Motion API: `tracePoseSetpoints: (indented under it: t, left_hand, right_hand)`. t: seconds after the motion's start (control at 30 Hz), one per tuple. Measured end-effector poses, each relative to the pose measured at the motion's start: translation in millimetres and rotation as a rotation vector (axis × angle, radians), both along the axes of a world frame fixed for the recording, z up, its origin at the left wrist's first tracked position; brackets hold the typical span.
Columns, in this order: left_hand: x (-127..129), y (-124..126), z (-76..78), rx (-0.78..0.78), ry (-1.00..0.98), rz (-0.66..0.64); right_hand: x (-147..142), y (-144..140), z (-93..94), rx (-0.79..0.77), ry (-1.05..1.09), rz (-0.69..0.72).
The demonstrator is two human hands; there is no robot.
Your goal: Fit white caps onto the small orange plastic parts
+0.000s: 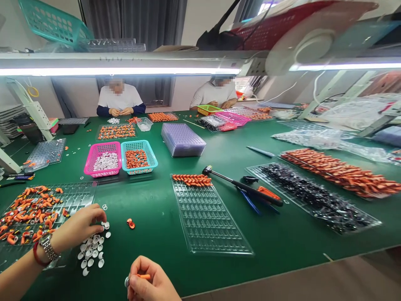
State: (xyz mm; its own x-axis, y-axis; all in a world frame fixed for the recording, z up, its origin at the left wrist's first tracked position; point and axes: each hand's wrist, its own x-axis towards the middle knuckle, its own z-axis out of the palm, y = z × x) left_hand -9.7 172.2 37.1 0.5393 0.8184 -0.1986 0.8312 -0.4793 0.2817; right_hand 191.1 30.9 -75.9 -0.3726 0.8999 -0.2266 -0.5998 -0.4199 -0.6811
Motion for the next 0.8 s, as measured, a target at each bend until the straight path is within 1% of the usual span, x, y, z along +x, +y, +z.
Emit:
tracePoseSetpoints:
  t: [0.17, 0.37, 0.57, 0.67, 0.8]
  left_hand:
    - [-4, 17, -5.4, -0.006, 0.046, -0.002]
    - [-3, 17, -10.6, -0.007, 0.072, -0.013]
    - [-10, 12, -7.1, -0.035, -0.009, -0.008]
    - [-18, 10, -3.7, -0.058, -0.057, 0.017]
    - [-30, 8, 0.6, -0.075, -0.095, 0.053]
  right_hand:
    - [-1, 1, -2.9, -0.005, -0.012, 0.006]
    - [-1, 0, 2.3, -0.016, -0.006, -0.001]
    - [0, -1, 2.6, -0.013, 0.006, -0.004]
    - [0, -2, 0.7, -0.004, 0.019, -0.005]
    - [0, -2, 2.9, -0.002, 0.027, 0.003]
